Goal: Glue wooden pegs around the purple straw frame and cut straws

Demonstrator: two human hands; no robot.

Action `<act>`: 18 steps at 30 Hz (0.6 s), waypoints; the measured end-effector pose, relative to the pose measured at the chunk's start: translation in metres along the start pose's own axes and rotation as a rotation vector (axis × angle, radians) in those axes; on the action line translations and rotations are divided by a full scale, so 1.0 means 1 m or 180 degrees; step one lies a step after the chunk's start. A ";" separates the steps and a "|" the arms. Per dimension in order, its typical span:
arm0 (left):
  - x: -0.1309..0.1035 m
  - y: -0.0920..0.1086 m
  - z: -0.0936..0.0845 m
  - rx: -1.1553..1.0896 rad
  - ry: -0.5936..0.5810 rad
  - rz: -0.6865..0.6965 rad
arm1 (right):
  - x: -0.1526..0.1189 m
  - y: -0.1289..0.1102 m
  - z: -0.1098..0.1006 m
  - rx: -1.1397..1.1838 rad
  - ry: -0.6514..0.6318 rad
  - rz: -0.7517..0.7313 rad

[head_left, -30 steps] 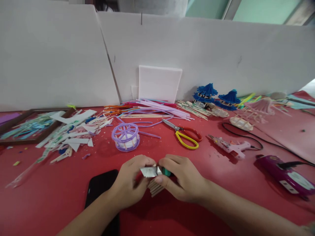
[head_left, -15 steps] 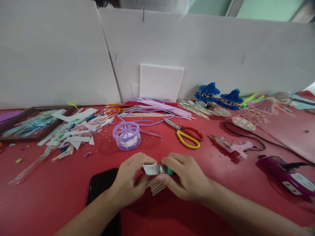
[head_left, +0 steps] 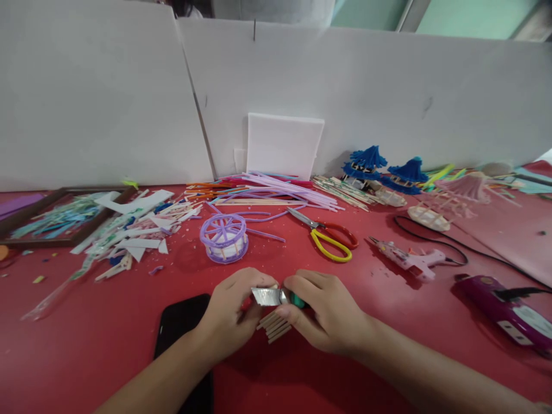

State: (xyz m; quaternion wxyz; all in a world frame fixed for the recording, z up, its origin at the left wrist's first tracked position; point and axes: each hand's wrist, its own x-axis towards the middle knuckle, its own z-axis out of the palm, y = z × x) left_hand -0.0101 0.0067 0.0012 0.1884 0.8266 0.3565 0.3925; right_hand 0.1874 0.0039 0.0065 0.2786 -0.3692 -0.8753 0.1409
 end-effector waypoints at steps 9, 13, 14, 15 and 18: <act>0.000 0.000 0.001 0.0001 0.0056 -0.0176 | 0.001 0.000 0.001 -0.0049 -0.0017 0.0075; 0.001 0.001 -0.001 -0.0093 0.0051 -0.0139 | 0.001 0.000 0.001 0.0097 -0.0052 0.0098; 0.002 0.001 -0.001 -0.0120 0.0055 -0.0108 | 0.000 0.000 0.001 0.0143 -0.0049 0.0091; 0.002 0.002 -0.002 -0.0147 0.0055 -0.0070 | 0.000 0.000 0.001 0.0189 -0.0046 0.0074; 0.003 0.003 -0.003 -0.0203 0.0057 0.0012 | 0.000 0.001 0.002 0.0325 -0.0023 -0.0003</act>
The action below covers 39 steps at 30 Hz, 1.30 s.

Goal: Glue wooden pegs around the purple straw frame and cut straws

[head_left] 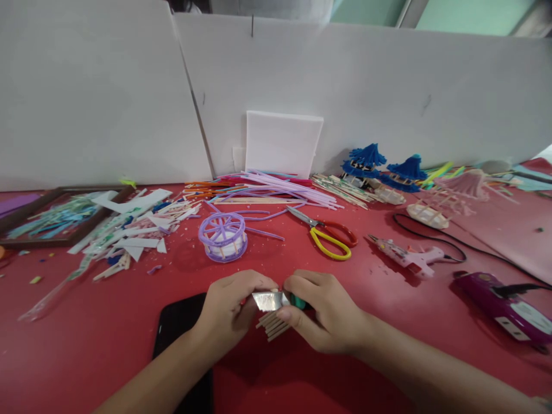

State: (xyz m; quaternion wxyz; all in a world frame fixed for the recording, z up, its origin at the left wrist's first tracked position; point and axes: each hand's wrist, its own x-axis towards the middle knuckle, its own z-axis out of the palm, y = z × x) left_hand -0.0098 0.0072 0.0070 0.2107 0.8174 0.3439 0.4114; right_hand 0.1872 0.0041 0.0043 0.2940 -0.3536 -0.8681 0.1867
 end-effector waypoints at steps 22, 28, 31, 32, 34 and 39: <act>-0.002 0.004 0.001 -0.0388 0.0079 0.0203 | 0.006 0.033 -0.020 -0.0174 0.0868 0.0742; -0.002 0.000 0.006 -0.0400 -0.0075 -0.0183 | 0.007 0.062 -0.047 -0.0820 0.1497 0.1605; -0.002 -0.006 0.008 -0.0764 0.0076 -0.0601 | 0.008 0.063 -0.038 -0.1076 0.1107 0.1652; -0.002 -0.007 0.009 -0.0911 0.0117 -0.0715 | 0.008 0.064 -0.034 -0.1216 0.0940 0.1659; -0.003 -0.009 0.011 -0.1045 0.0194 -0.0933 | 0.006 0.069 -0.029 -0.1501 0.0606 0.1698; -0.001 -0.009 0.013 -0.0858 0.0183 -0.1644 | 0.001 0.071 -0.034 -0.1921 0.0288 0.1830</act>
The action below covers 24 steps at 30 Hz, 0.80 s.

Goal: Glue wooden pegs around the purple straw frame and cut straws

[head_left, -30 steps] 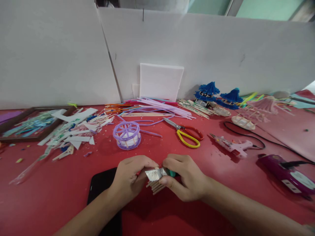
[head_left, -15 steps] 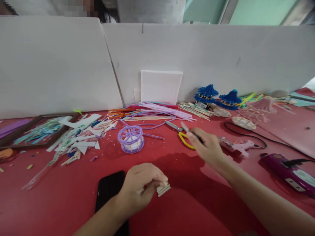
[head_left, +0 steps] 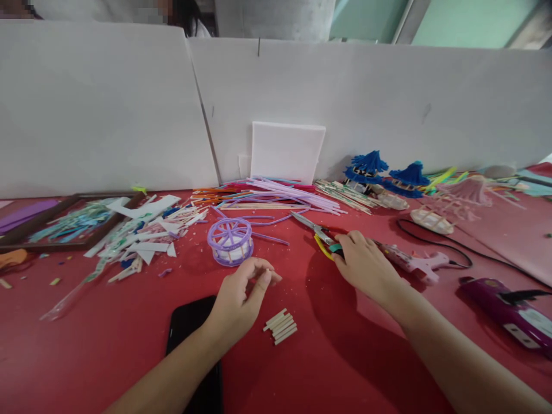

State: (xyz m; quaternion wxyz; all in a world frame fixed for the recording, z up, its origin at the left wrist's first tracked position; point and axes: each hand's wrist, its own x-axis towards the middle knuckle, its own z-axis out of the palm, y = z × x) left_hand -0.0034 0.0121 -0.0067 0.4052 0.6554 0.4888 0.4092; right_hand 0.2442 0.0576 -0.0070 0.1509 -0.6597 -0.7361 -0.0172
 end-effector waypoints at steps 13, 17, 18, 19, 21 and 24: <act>0.016 0.013 -0.011 -0.2549 0.0305 -0.1924 | -0.035 -0.071 -0.015 0.0641 -0.1411 -0.3025; 0.022 0.021 -0.025 -0.3174 0.0223 -0.2585 | -0.032 -0.078 -0.018 0.0161 -0.1418 -0.3285; 0.022 0.022 -0.027 -0.3293 0.0242 -0.2662 | -0.032 -0.082 -0.019 0.0066 -0.1410 -0.3283; 0.023 0.024 -0.028 -0.3398 0.0266 -0.2706 | -0.031 -0.087 -0.021 -0.0015 -0.1408 -0.3275; 0.022 0.025 -0.028 -0.3563 0.0316 -0.2765 | -0.030 -0.097 -0.023 -0.0190 -0.1466 -0.3208; 0.020 0.023 -0.023 -0.3727 0.0413 -0.2857 | -0.031 -0.111 -0.022 -0.0441 -0.1684 -0.3006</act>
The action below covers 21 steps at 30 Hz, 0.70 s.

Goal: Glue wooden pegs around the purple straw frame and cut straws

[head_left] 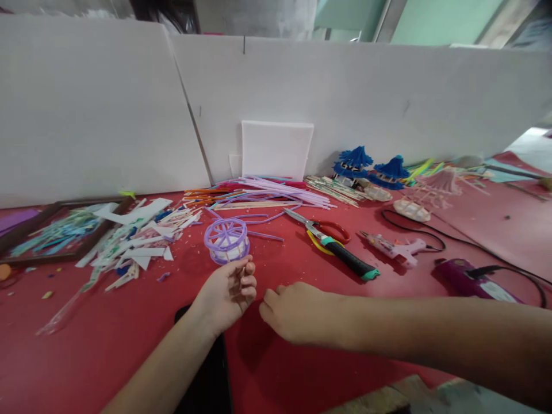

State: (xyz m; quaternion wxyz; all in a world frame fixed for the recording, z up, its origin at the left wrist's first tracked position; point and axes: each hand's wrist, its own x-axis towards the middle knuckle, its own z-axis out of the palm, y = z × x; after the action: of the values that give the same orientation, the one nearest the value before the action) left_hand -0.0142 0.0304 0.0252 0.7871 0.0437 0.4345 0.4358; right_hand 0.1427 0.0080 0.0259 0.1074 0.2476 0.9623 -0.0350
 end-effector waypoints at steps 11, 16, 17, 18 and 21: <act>0.009 -0.013 -0.001 -0.0721 0.0280 0.0540 | 0.013 0.017 -0.017 0.1149 -0.0176 0.0505; 0.007 -0.017 -0.001 -0.0990 0.0077 0.0588 | 0.031 0.033 -0.055 0.1570 0.0161 0.0869; 0.007 -0.017 -0.003 -0.1041 0.0037 0.0579 | 0.036 0.031 -0.058 0.1588 0.0197 0.0877; 0.008 -0.016 -0.005 -0.1088 0.0010 0.0571 | 0.040 0.028 -0.060 0.1589 0.0229 0.0864; 0.014 -0.014 -0.015 -0.1187 0.0016 0.0530 | 0.049 0.016 -0.060 0.1530 0.0328 0.0829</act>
State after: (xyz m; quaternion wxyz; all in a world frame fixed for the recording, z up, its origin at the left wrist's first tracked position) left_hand -0.0130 0.0277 0.0005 0.7417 -0.0681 0.3431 0.5724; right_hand 0.0974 0.0519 0.0730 0.0000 0.3891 0.8906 -0.2356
